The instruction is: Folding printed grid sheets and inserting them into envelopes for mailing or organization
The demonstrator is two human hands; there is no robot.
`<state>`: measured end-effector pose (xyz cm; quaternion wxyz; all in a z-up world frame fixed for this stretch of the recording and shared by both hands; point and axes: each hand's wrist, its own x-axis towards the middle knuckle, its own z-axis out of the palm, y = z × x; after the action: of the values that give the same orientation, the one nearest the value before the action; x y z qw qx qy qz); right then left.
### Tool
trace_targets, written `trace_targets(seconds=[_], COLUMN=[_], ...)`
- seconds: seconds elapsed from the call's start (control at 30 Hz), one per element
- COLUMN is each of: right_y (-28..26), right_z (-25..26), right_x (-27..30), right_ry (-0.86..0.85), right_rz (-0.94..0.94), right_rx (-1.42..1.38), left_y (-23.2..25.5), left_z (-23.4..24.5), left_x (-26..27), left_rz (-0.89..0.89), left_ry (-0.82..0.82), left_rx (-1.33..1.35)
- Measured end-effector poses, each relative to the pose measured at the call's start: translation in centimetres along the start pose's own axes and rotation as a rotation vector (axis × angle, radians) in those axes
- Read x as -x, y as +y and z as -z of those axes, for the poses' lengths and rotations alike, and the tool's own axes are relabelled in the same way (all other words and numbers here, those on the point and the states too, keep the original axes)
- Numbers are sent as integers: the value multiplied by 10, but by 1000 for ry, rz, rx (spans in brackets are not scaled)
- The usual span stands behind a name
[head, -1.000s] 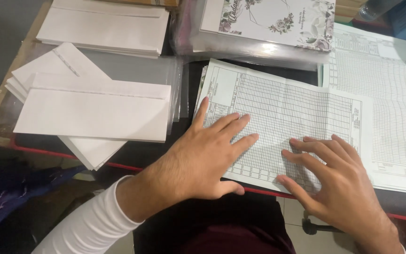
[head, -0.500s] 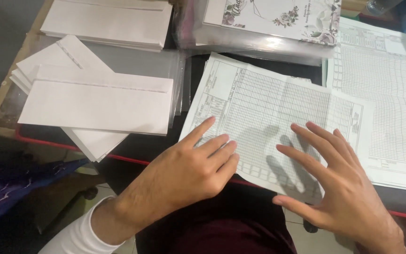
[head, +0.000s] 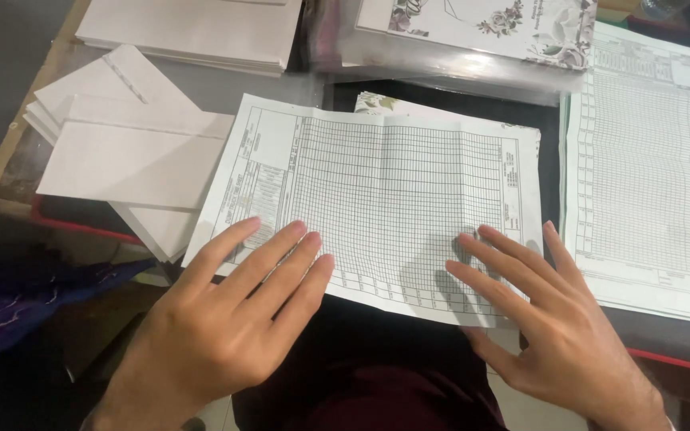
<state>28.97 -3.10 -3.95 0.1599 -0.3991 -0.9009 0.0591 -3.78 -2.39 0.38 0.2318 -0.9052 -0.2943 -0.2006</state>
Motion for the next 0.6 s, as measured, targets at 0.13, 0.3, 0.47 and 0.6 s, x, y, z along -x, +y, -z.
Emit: trace_targets(seconds=[0.13, 0.3, 0.47, 0.6], right_y=[2, 9, 14, 20], right_z=[-6, -6, 7, 22], right_x=[2, 6, 5, 1], right_ry=[43, 96, 244, 253], right_rz=[33, 72, 43, -35], right_rx=[11, 50, -90, -130], left_y=[3, 2, -1, 0], left_z=[-4, -2, 6, 5], left_x=[16, 26, 32, 41], left_rz=[62, 102, 197, 293], left_ry=[-23, -31, -18, 19], left_rx=[159, 258, 363, 387])
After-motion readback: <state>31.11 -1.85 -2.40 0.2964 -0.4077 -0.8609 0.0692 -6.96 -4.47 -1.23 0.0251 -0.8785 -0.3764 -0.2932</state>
